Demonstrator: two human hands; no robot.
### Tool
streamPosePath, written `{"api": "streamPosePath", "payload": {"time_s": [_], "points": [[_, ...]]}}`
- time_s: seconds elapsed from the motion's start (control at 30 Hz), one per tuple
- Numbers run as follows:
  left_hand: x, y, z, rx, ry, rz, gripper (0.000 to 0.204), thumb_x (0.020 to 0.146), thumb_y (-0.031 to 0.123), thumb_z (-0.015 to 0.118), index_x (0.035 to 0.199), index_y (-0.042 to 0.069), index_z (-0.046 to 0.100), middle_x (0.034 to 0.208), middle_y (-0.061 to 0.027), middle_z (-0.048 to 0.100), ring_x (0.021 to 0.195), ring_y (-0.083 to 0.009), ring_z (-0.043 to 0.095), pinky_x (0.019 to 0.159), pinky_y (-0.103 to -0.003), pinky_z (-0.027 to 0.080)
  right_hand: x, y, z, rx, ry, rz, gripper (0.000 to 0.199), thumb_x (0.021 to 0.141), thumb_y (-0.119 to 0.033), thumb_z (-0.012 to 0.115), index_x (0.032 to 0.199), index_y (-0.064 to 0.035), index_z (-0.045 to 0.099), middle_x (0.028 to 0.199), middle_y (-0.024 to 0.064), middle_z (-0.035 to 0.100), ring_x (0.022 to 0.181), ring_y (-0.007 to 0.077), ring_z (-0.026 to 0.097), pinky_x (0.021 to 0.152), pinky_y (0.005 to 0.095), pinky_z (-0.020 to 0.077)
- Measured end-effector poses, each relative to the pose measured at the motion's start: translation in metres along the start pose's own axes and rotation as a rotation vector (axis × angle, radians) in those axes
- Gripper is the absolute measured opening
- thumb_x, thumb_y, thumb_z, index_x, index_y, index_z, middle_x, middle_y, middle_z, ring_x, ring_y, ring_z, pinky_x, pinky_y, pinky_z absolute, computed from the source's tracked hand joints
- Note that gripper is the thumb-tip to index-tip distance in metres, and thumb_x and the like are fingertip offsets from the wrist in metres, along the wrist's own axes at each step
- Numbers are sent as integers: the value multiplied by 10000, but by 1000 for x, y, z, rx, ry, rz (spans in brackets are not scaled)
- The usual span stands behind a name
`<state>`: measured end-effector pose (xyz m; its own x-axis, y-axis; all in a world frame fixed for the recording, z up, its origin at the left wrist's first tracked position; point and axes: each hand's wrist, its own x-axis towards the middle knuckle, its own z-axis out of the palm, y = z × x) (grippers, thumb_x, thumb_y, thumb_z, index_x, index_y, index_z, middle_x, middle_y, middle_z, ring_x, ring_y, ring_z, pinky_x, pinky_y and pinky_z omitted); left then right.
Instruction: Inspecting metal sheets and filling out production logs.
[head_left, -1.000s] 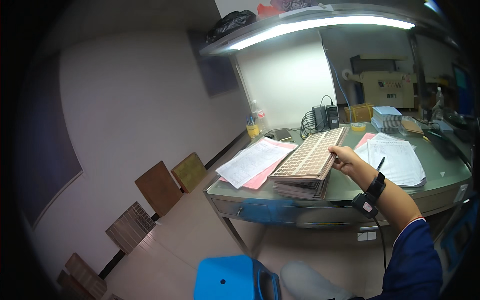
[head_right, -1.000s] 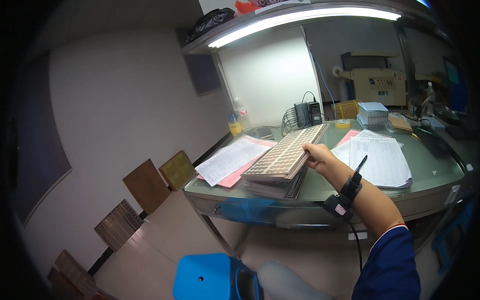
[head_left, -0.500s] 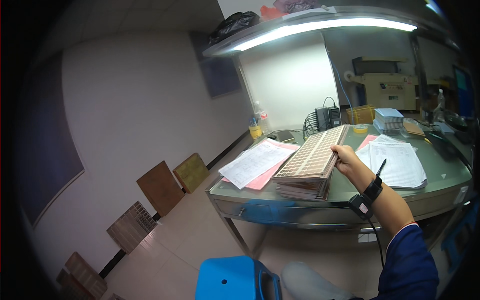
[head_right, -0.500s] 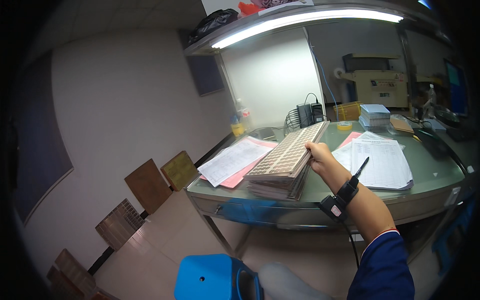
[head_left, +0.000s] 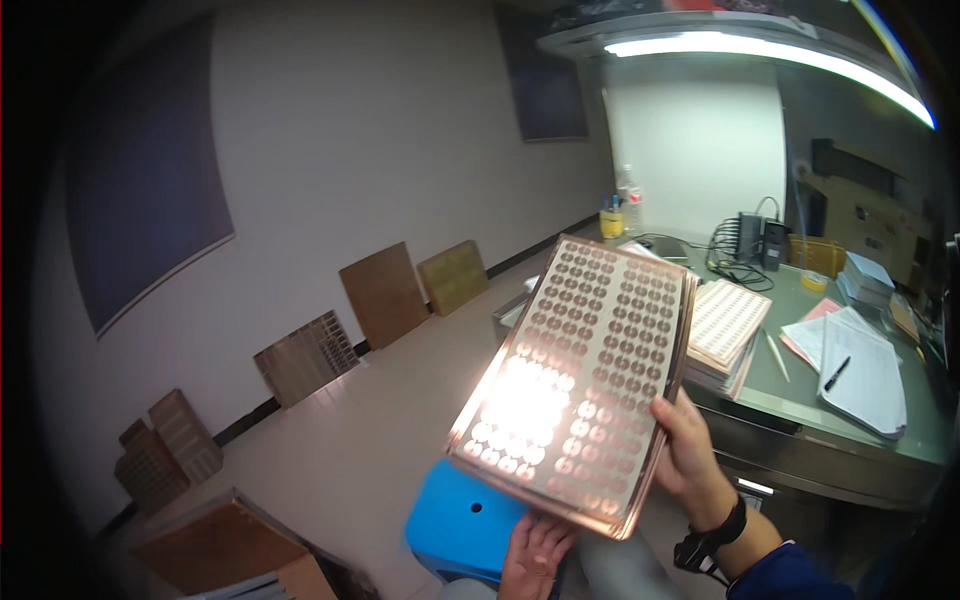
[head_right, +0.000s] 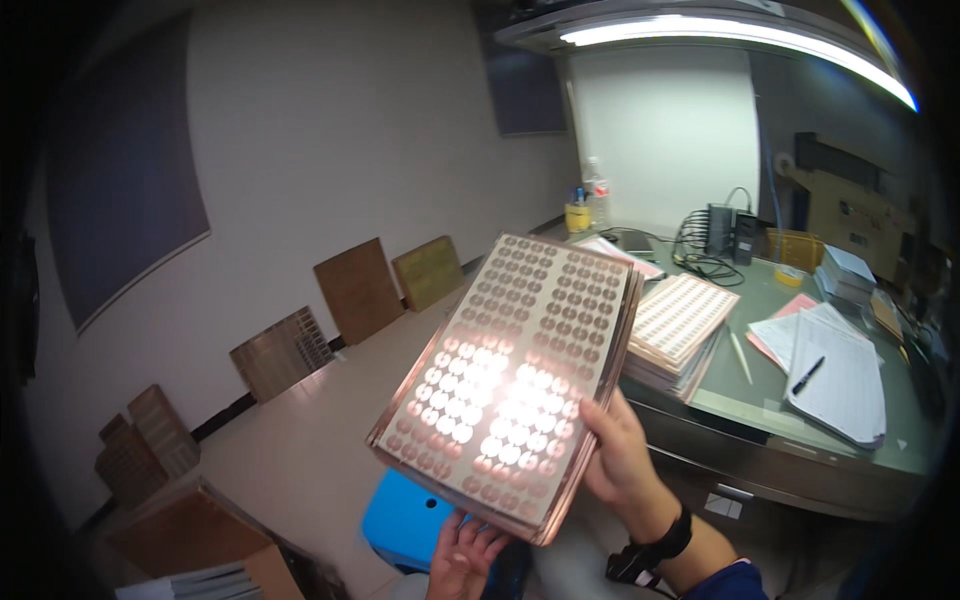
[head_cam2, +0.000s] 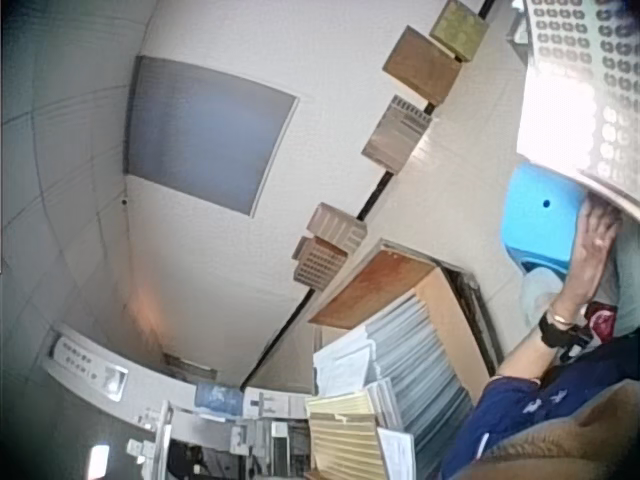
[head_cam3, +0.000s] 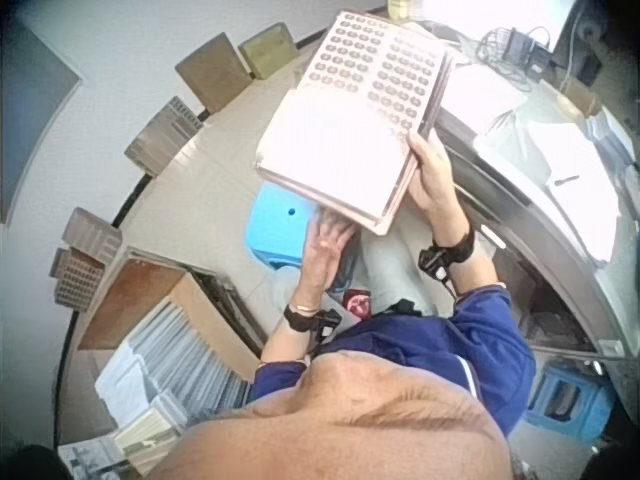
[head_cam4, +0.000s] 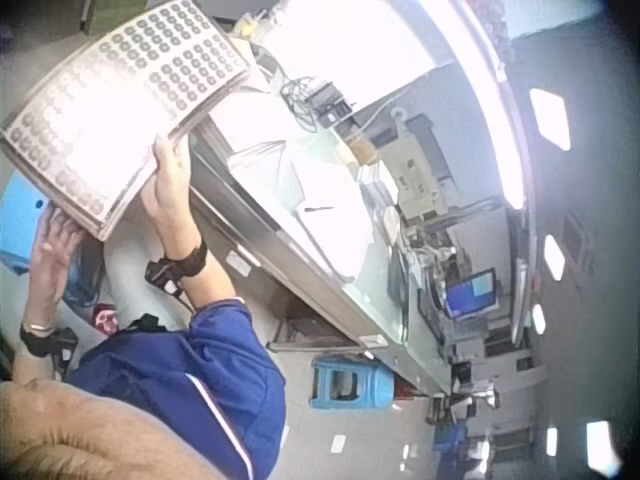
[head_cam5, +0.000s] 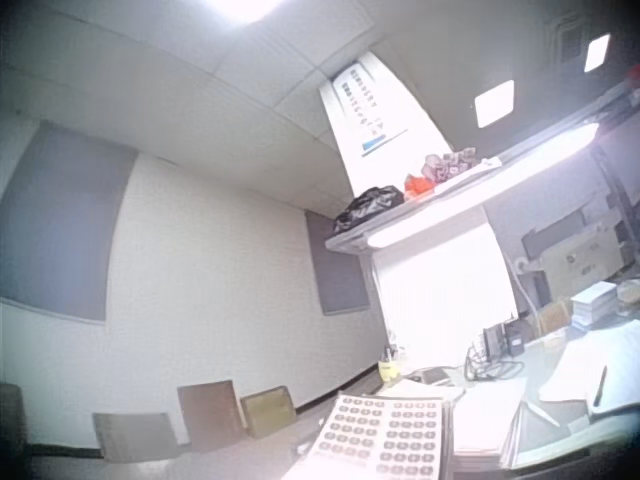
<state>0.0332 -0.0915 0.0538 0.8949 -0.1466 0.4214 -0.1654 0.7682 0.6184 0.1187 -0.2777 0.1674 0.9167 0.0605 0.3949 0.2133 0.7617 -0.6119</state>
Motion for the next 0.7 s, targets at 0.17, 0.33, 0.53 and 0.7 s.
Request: {"api": "streamPosePath", "payload": {"time_s": [0.17, 0.33, 0.53, 0.7], "points": [[-22, 26, 6, -110, 701, -117, 546, 909, 147, 513, 1371, 53, 237, 1308, -120, 411, 1168, -237, 459, 946, -375, 420, -37, 102, 12, 166, -32, 307, 519, 889, -62, 500, 1342, -51, 248, 1309, 142, 399, 1195, 264, 430, 976, 432, 391], [-84, 48, -49, -118, 899, -157, 547, 899, 77, 503, 1378, 75, 238, 1316, -127, 404, 1184, -251, 449, 933, -375, 438, -63, 159, -15, 100, -42, 715, 491, 895, -108, 517, 1324, -80, 280, 1323, 111, 398, 1186, 237, 439, 960, 423, 399], [-114, 56, -128, 16, 896, -135, 484, 858, -30, 474, 1307, -31, 293, 1259, -164, 446, 1119, -255, 505, 928, -382, 454, -92, 206, -58, -32, 15, 1077, 291, 934, -182, 470, 1208, -83, 462, 1243, 59, 503, 1131, 208, 503, 926, 402, 432], [-107, 64, -168, 50, 904, -271, 468, 853, 13, 529, 1279, -25, 340, 1180, -128, 504, 1058, -218, 537, 873, -337, 470, -99, 232, -75, 5, 93, 1161, 289, 945, -207, 444, 1195, -64, 470, 1225, 79, 514, 1125, 225, 509, 920, 417, 445]]}}
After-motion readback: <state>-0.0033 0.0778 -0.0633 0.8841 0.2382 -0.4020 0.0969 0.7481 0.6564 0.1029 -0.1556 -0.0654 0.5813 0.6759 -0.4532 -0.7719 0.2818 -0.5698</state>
